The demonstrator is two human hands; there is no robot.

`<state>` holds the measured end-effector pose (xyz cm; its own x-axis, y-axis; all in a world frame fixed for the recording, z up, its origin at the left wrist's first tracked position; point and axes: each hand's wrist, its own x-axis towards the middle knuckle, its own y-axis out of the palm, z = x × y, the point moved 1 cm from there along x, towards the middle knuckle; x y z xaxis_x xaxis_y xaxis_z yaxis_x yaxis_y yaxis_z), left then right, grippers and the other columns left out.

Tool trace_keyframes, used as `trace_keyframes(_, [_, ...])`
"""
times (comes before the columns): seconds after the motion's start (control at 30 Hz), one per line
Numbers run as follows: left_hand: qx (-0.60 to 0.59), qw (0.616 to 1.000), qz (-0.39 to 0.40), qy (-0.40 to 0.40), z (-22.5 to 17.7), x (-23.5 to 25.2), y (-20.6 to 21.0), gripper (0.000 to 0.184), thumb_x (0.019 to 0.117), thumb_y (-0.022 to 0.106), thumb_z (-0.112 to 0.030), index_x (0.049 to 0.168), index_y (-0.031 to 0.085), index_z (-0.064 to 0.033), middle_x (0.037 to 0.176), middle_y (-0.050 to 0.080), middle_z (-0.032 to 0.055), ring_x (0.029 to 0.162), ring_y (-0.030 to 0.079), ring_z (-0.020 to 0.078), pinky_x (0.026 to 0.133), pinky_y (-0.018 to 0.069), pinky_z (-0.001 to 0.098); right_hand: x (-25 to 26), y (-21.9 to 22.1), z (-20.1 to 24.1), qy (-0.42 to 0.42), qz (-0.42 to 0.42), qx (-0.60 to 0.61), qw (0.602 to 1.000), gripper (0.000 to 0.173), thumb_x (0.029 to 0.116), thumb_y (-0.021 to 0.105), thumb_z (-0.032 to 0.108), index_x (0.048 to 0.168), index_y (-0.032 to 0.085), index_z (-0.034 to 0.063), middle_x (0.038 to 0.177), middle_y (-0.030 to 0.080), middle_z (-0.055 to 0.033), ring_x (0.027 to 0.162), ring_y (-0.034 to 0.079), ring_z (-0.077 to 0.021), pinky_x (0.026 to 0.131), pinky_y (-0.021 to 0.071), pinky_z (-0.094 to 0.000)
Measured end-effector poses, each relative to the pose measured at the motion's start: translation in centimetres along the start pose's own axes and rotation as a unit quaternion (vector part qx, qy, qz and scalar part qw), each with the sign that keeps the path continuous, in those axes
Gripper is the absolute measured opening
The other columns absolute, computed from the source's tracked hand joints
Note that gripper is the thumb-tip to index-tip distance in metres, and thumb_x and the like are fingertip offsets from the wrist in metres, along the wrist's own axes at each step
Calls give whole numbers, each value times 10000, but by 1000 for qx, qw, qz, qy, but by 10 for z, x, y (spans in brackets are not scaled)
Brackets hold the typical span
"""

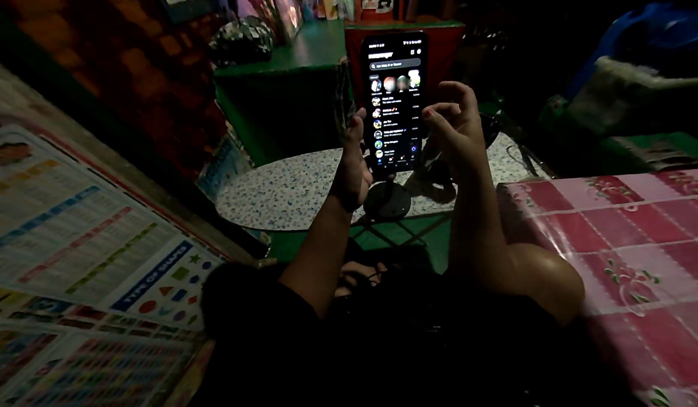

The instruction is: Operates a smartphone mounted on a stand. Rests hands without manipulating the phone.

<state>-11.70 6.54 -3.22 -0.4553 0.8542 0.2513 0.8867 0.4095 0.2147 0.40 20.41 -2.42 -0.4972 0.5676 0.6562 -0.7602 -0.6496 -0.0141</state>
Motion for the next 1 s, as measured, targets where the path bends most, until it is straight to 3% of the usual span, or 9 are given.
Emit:
trace_keyframes(0.13, [-3, 999, -6, -37, -7, -17, 8, 580, 1061, 168, -622, 1584, 239, -382, 1489, 480, 56, 1166, 622, 266, 823, 586, 424, 1, -1, -2, -33, -6, -8, 999, 561, 982, 654, 161, 1445, 396, -23, 1096, 617, -52, 879, 648, -67, 751, 576, -238])
trace_keyframes(0.4, [12, 1000, -21, -3, 3, 1, -6, 591, 1078, 161, -547, 1622, 160, -316, 1441, 489, 172, 1145, 637, 330, 836, 585, 502, -1, 1, 4, -44, 21, -36, 998, 640, 964, 672, 171, 1491, 368, -29, 1193, 569, -112, 964, 638, -103, 804, 575, -250])
trace_keyframes(0.5, [12, 1000, -24, -9, 4, -3, -6, 593, 1076, 151, -548, 1623, 135, -323, 1444, 480, 176, 1131, 645, 318, 805, 594, 473, -2, 0, 6, -77, 17, -104, 991, 661, 949, 682, 210, 1499, 397, -24, 1304, 555, -177, 1116, 609, -172, 889, 553, -281])
trace_keyframes(0.57, [8, 999, -23, -21, 5, -7, -6, 596, 1067, 152, -597, 1615, 150, -361, 1437, 492, 155, 1104, 650, 298, 784, 592, 447, -1, -1, 4, -150, -3, -191, 970, 622, 936, 700, 270, 1447, 502, -23, 1363, 535, -240, 1236, 547, -272, 974, 506, -364])
trace_keyframes(0.6, [10, 1000, -23, -10, 6, -5, -7, 596, 1070, 147, -575, 1618, 152, -339, 1425, 505, 155, 1109, 656, 303, 777, 600, 449, 0, 0, 3, -193, -16, -239, 952, 574, 926, 723, 299, 1388, 579, -8, 1370, 530, -271, 1280, 521, -355, 1016, 487, -470])
trace_keyframes(0.63, [10, 1000, -22, -2, 7, -3, -9, 596, 1074, 146, -559, 1621, 152, -324, 1418, 514, 155, 1114, 658, 303, 778, 604, 448, 1, 1, 1, -230, -32, -278, 932, 523, 906, 754, 316, 1324, 648, 19, 1375, 528, -299, 1299, 499, -435, 1022, 452, -576])
trace_keyframes(0.7, [5, 1000, -24, 6, 8, -1, -9, 586, 1079, 148, -546, 1619, 162, -317, 1395, 527, 154, 1120, 656, 303, 786, 605, 448, -1, 6, -1, -263, -48, -340, 902, 456, 870, 798, 345, 1253, 721, 109, 1417, 509, -320, 1340, 454, -501, 1056, 385, -654])
trace_keyframes(0.93, [-8, 999, -36, 5, 6, -4, -6, 579, 1080, 181, -548, 1610, 180, -316, 1460, 465, 159, 1155, 638, 319, 833, 592, 488, -4, 14, -12, -280, -41, -403, 870, 464, 878, 779, 408, 1287, 730, 194, 1493, 473, -316, 1388, 419, -513, 1090, 352, -629])
trace_keyframes(1.0, [-9, 999, -35, 8, 7, -4, -6, 587, 1077, 204, -553, 1610, 186, -307, 1462, 468, 159, 1145, 643, 311, 827, 595, 478, 0, 10, -25, -285, -52, -412, 864, 499, 887, 771, 480, 1322, 700, 246, 1540, 435, -269, 1448, 365, -466, 1166, 305, -608])
